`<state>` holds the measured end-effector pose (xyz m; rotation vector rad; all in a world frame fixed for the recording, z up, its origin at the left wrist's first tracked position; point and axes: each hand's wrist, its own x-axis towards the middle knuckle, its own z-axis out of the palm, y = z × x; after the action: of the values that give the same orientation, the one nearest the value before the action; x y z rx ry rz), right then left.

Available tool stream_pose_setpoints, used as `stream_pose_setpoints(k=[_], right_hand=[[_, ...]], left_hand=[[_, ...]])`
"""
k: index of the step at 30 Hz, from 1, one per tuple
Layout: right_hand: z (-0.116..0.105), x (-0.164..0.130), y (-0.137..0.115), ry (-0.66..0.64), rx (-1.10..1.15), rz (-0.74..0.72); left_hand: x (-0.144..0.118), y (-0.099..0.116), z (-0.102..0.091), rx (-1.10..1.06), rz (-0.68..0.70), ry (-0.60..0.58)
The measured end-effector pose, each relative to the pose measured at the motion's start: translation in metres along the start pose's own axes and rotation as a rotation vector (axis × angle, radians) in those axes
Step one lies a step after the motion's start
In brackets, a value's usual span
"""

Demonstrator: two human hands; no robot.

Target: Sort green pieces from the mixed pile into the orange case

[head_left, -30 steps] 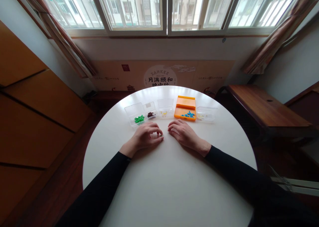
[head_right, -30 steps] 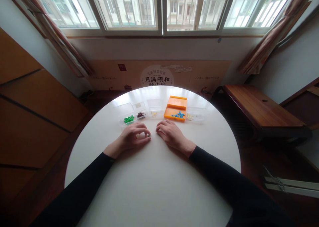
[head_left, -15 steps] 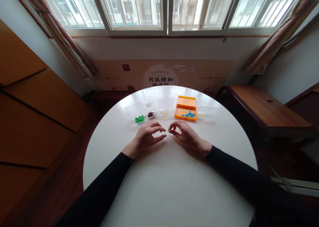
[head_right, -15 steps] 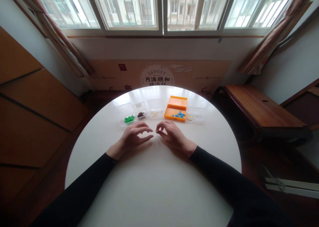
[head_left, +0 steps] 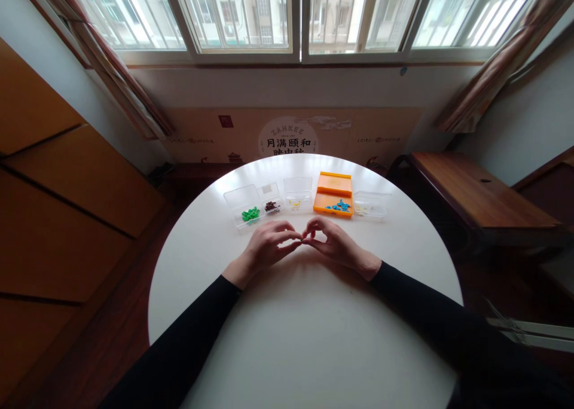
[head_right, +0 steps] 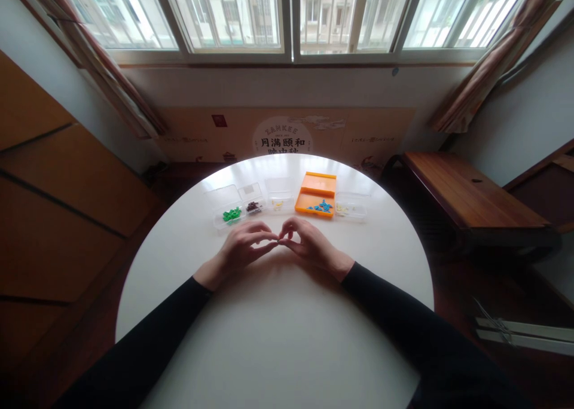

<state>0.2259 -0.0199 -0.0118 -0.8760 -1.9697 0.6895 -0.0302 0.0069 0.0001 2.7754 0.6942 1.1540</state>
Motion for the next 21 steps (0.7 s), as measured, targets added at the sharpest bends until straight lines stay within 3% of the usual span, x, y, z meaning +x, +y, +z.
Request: stream_pose_setpoints(k=[10, 21], right_hand=[[-0.0016, -0.0013, 0.0013, -0.052, 0.085, 0.103], [-0.0008, -0.0005, 0.0024, -0.042, 0.133, 0.116]], left_hand=[[0.0023, 0.0029, -0.0011, 0.021, -0.048, -0.074], [0.0, -0.0004, -0.0006, 0.042, -0.038, -0.082]])
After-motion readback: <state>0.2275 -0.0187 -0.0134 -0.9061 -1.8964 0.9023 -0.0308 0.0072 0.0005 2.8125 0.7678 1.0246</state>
